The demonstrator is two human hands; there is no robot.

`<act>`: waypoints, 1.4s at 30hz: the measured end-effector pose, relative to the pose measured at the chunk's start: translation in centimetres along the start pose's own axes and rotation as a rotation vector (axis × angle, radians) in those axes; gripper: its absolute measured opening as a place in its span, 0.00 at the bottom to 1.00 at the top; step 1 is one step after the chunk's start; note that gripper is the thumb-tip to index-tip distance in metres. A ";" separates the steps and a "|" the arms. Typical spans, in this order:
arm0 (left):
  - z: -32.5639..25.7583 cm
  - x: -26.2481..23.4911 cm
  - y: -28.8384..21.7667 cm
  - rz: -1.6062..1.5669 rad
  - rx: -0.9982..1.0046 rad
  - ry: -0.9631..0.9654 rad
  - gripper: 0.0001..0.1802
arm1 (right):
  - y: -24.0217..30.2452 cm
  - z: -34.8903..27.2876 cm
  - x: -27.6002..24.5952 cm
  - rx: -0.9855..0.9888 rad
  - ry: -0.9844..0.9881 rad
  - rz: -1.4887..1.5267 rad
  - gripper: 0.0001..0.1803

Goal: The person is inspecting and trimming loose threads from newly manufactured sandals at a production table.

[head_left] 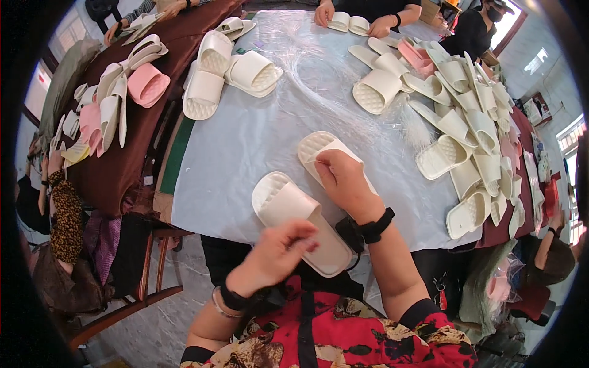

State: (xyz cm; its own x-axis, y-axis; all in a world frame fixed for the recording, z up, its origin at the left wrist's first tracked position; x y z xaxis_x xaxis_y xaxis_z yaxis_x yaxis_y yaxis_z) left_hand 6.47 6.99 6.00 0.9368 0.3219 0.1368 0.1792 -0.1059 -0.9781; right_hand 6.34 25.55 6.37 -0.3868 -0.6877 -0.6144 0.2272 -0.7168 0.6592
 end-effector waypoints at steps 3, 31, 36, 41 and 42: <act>-0.1 -3.8 -2.4 0.384 0.019 -0.130 0.11 | -0.6 -0.4 0.1 0.110 0.011 0.153 0.02; 3.3 -8.5 -2.5 0.757 -0.094 -0.223 0.30 | 0.7 -0.1 -0.7 -0.072 0.106 -0.067 0.03; 2.5 -6.6 -0.3 0.781 -0.124 -0.107 0.36 | 0.9 -0.2 -0.6 -0.100 0.107 -0.066 0.03; 1.7 -10.4 1.3 0.461 -0.160 -0.232 0.33 | 1.1 -0.6 -1.2 -0.096 0.124 -0.044 0.04; 1.6 -11.2 1.3 0.460 -0.148 -0.235 0.33 | 1.1 -0.7 -1.3 -0.104 0.128 -0.045 0.04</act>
State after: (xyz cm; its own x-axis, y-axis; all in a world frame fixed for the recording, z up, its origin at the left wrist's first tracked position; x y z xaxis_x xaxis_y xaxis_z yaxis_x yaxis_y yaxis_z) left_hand -4.28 4.73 2.94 0.8390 0.4113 -0.3561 -0.1775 -0.4117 -0.8939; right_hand 7.70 25.56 7.64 -0.2835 -0.6586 -0.6971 0.3062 -0.7510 0.5850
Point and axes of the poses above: each hand's wrist, its own z-axis towards the middle knuckle, its own x-axis out of the palm, y = z × x, the point moved 4 cm from there along z, towards the middle knuckle, and after that the axes turned 13 degrees about y, right-handed, at the moved point
